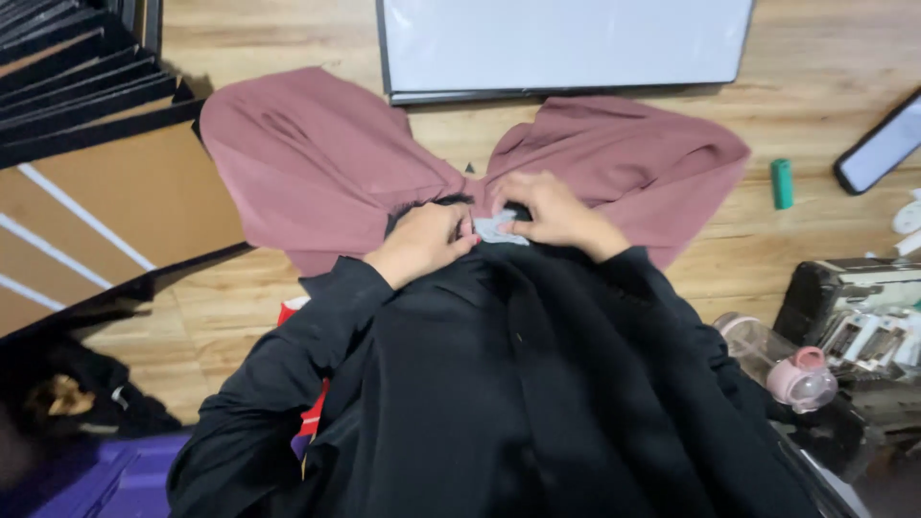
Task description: The person is seen smoothing a white sheet onto a black frame, likely for a book or album cover, using their hands and a small smoothing tool.
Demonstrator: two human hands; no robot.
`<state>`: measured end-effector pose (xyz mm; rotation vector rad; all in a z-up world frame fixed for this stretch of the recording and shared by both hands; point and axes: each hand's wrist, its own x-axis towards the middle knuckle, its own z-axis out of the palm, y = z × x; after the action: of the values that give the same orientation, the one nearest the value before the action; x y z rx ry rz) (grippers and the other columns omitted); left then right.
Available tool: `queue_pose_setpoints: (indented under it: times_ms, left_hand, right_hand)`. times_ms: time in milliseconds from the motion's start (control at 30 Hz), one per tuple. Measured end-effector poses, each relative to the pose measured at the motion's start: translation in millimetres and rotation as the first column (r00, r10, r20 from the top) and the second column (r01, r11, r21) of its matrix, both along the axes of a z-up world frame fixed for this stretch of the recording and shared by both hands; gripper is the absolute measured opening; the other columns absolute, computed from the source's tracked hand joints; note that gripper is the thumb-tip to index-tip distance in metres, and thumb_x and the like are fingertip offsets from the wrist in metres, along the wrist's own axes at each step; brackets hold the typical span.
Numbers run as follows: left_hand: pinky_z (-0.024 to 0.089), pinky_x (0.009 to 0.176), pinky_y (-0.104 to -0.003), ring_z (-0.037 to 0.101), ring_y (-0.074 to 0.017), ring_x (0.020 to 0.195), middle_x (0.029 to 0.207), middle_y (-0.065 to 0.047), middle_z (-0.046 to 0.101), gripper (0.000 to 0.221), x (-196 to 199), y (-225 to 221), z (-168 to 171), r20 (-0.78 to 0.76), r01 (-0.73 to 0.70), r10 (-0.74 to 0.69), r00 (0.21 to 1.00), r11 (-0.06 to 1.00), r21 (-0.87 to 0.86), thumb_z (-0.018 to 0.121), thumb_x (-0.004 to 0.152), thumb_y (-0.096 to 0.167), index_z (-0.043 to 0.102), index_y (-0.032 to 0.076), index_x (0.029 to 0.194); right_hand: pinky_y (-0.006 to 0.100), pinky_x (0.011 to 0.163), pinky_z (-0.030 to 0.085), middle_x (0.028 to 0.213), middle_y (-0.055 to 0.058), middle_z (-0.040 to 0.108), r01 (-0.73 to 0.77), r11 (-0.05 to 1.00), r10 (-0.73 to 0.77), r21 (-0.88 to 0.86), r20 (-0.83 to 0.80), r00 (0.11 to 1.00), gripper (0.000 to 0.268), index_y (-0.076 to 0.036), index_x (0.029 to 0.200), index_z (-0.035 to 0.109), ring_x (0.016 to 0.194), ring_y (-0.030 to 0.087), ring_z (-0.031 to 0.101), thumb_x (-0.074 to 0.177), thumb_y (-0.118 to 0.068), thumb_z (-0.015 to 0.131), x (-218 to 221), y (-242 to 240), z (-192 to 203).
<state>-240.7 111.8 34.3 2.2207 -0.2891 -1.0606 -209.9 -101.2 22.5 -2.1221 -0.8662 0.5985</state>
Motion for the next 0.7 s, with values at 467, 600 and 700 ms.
queue_pose_setpoints:
  times_ms: [467, 600, 700]
  left_hand:
    - [0.042, 0.076, -0.045, 0.054, -0.0347, 0.092, 0.106, -0.013, 0.055, 0.033, 184, -167, -91, 0.773, 0.121, 0.209, 0.599, 0.931, -0.346, 0.070, 0.072, 0.020, 0.057, 0.009, 0.101]
    - [0.039, 0.098, -0.045, 0.050, -0.0360, 0.111, 0.122, -0.018, 0.048, 0.037, 162, -183, -19, 0.637, 0.185, 0.423, 0.645, 0.722, -0.667, 0.028, 0.094, 0.029, 0.038, 0.009, 0.122]
    - [0.043, 0.054, -0.043, 0.056, -0.0358, 0.062, 0.072, -0.022, 0.061, 0.019, 121, -173, -2, 0.692, 0.513, 0.109, 0.714, 0.591, -0.623, 0.044, 0.080, 0.008, 0.060, -0.002, 0.076]
  right_hand:
    - [0.023, 0.055, 0.048, 0.064, -0.003, 0.062, 0.936, 0.301, -0.951, 0.181, 0.132, 0.280, 0.011, -0.012, 0.072, 0.066, 0.061, 0.006, 0.057, 0.070, -0.009, 0.056, 145, -158, -66]
    - [0.028, 0.056, 0.038, 0.066, -0.005, 0.052, 0.802, 0.593, -0.798, 0.068, 0.186, 0.574, 0.005, -0.013, 0.070, 0.060, 0.068, 0.007, 0.042, 0.075, -0.014, 0.062, 127, -164, -103]
    - [0.024, 0.065, 0.047, 0.077, 0.002, 0.066, 0.884, 0.460, -0.881, 0.084, 0.171, 0.442, 0.010, -0.012, 0.078, 0.064, 0.071, 0.012, 0.061, 0.078, -0.006, 0.055, 130, -187, -117]
